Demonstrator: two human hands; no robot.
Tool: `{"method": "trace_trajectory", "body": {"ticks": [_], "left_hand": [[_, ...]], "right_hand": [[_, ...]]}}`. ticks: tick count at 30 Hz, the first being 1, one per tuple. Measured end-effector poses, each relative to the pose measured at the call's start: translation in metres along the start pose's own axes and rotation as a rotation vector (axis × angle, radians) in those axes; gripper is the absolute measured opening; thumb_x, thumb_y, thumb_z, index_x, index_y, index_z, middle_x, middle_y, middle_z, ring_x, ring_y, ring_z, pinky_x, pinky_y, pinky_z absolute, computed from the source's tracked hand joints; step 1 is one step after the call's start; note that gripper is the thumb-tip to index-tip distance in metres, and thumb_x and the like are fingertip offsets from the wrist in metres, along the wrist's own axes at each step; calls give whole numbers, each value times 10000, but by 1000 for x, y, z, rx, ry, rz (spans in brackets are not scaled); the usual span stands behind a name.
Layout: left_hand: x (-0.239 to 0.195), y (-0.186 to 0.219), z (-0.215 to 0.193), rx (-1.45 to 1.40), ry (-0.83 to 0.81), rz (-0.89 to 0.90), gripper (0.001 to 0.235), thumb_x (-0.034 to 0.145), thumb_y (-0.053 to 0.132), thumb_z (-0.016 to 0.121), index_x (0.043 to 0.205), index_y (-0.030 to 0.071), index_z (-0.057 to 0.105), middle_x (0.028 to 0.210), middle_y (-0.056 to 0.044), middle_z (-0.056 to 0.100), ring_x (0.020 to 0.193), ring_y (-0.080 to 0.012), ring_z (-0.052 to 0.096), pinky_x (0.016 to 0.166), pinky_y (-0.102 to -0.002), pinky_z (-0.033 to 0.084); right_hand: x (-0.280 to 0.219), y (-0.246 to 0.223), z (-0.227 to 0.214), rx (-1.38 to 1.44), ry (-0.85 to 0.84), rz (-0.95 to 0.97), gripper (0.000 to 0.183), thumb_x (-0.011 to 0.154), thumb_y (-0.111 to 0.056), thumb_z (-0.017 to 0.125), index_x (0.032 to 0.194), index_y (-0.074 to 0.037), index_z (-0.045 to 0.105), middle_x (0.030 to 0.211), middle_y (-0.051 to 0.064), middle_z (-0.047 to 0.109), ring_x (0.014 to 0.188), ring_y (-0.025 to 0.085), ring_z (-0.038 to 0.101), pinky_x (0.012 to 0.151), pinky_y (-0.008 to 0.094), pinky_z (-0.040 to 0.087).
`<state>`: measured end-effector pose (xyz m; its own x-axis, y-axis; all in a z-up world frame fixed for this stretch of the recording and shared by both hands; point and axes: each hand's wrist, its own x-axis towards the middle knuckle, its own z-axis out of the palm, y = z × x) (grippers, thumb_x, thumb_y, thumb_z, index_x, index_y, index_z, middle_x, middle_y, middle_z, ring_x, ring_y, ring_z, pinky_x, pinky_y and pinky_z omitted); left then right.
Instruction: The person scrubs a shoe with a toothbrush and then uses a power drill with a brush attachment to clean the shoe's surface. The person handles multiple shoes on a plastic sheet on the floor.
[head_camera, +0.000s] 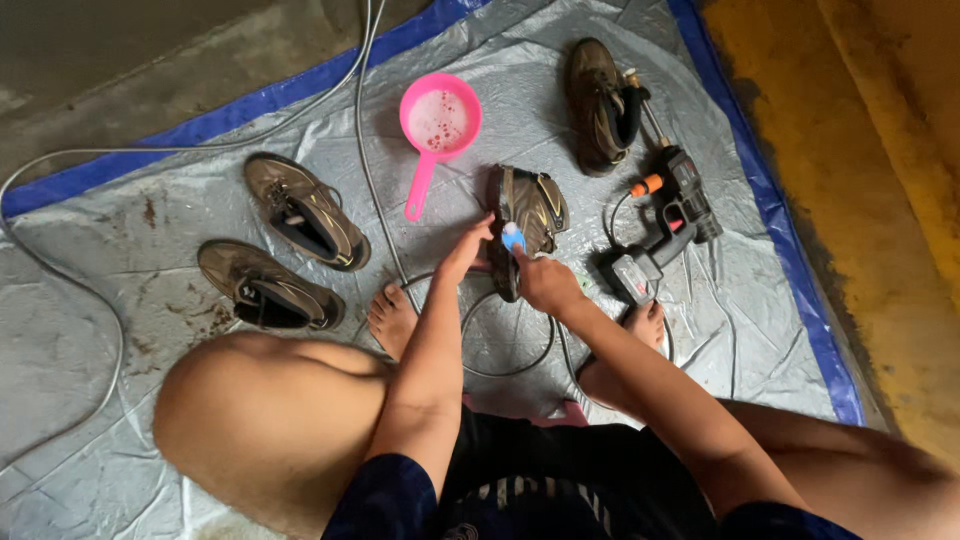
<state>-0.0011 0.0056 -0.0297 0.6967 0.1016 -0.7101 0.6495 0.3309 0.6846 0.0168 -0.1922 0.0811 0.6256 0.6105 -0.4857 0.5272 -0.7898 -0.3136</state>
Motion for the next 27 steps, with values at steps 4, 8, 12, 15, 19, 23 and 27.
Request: {"method": "trace_trajectory", "body": {"ticks": [4, 8, 12, 15, 19, 23, 27], "left_hand": [[-34, 24, 15, 67, 41, 41, 840, 866, 467, 675, 1675, 307, 515, 1786, -115, 407, 1641, -361, 361, 1155, -516, 512], [-55, 19, 14, 417, -88, 240, 1318, 668, 305, 888, 1782, 218, 188, 1800, -245, 222, 1665, -393, 228, 1323, -486, 302], [-100, 32, 26, 650, -148, 398, 1684, 514, 163, 1073, 1781, 49, -29, 1823, -325, -9, 1704, -441, 27, 1421, -522, 100], [-82, 13, 30, 681, -68, 451, 1625, 483, 136, 1063, 1785, 55, 92, 1829, -296, 93, 1697, -427, 145, 1413, -494, 163], [-59, 25, 33, 623, -34, 485, 1481, 586, 85, 1030, 1772, 42, 144, 1827, -282, 157, 1681, -438, 218, 1412, -505, 214], [-13, 18, 32, 637, 104, 578, 1325, 640, 146, 1002, 1748, 105, 277, 1784, -214, 322, 1600, -431, 391, 1365, -528, 354], [13, 6, 28, 607, 265, 722, 1083, 709, 107, 972, 1664, 84, 462, 1693, -183, 502, 1493, -417, 546, 1281, -524, 479]], "right_hand": [[10, -2, -5, 111, 53, -8, 717, 963, -258, 414, 1673, -166, 437, 1002, 374, 763, 964, 587, 763, 874, 712, 602], [25, -15, -17, 71, 57, 42, 803, 932, -410, 522, 1676, -124, 426, 967, 339, 777, 939, 543, 786, 840, 682, 624], [27, -4, -16, 143, 20, 92, 687, 1003, -285, 442, 1682, -176, 452, 1056, 345, 784, 1058, 553, 764, 928, 685, 600], [30, -1, -23, 174, 45, 97, 626, 1035, -305, 423, 1651, -237, 507, 1062, 333, 785, 1067, 536, 766, 948, 664, 599], [62, 13, -30, 192, 70, 109, 592, 1060, -309, 421, 1643, -261, 516, 1108, 318, 787, 1108, 523, 758, 980, 665, 595], [91, 14, -54, 97, 124, 121, 576, 1082, -333, 453, 1654, -297, 512, 1122, 267, 806, 1123, 467, 775, 999, 618, 610], [114, 25, -46, 66, 154, 139, 600, 1078, -357, 436, 1676, -334, 478, 1091, 254, 802, 1072, 483, 781, 958, 608, 628]]}}
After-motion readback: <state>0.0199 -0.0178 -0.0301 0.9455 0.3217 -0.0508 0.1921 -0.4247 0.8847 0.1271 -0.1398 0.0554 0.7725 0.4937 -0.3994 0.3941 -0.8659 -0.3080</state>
